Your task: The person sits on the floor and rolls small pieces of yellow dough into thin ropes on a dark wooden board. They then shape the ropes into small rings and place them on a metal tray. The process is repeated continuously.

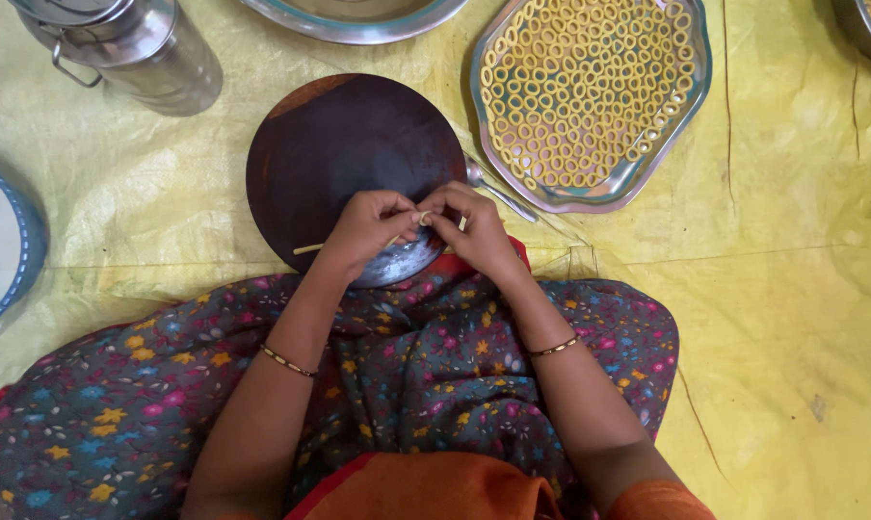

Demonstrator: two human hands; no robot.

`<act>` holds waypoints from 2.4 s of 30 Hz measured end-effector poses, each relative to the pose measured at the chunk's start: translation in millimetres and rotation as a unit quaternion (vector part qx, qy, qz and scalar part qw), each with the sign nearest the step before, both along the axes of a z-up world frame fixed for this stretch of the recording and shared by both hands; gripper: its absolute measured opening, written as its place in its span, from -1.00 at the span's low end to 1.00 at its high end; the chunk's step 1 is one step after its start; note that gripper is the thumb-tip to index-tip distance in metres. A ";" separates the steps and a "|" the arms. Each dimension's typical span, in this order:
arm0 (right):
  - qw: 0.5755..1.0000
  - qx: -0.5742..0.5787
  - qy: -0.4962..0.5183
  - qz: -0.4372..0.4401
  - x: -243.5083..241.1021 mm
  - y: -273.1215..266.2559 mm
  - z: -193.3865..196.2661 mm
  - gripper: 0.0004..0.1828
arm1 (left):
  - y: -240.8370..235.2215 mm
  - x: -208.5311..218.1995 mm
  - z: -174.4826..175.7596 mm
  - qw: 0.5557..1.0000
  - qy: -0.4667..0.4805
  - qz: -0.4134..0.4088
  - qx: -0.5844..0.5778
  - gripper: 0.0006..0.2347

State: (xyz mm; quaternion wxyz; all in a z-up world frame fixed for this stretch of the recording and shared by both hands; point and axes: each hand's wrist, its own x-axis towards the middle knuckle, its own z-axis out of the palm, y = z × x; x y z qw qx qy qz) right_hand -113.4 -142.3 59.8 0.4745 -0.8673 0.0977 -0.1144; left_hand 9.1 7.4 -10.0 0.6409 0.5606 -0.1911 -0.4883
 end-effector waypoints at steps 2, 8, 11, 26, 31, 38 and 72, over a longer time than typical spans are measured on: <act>1.000 0.012 0.012 -0.001 -0.4 -0.4 -1.6 -0.92 | 0.9 0.9 1.6 1.000 0.002 0.000 -0.015 -0.87; 0.990 0.129 0.062 -0.017 -6.6 -7.3 -12.0 -0.91 | 2.8 4.6 2.0 1.000 -0.008 0.005 -0.021 -0.87; 0.971 0.234 0.044 -0.008 -7.5 -11.6 -21.6 -0.88 | 3.7 5.5 -0.1 0.999 -0.032 0.021 -0.030 -0.88; 0.941 0.337 0.000 -0.047 -4.1 -12.8 -16.7 -0.57 | 2.2 -6.5 33.9 0.927 -0.354 0.122 0.000 -0.80; 0.933 0.360 0.005 -0.025 -5.5 -13.0 -13.5 -0.59 | 0.2 -10.4 33.7 0.939 -0.322 0.119 -0.020 -0.85; 0.953 0.300 -0.025 -0.028 -4.5 -13.7 -18.0 -0.63 | 5.9 -16.6 28.9 0.948 -0.277 0.154 -0.036 -0.91; 0.963 0.206 -0.146 -0.096 -59.5 57.5 24.0 -0.77 | 47.1 -88.3 33.8 0.966 0.176 0.103 -0.160 -0.86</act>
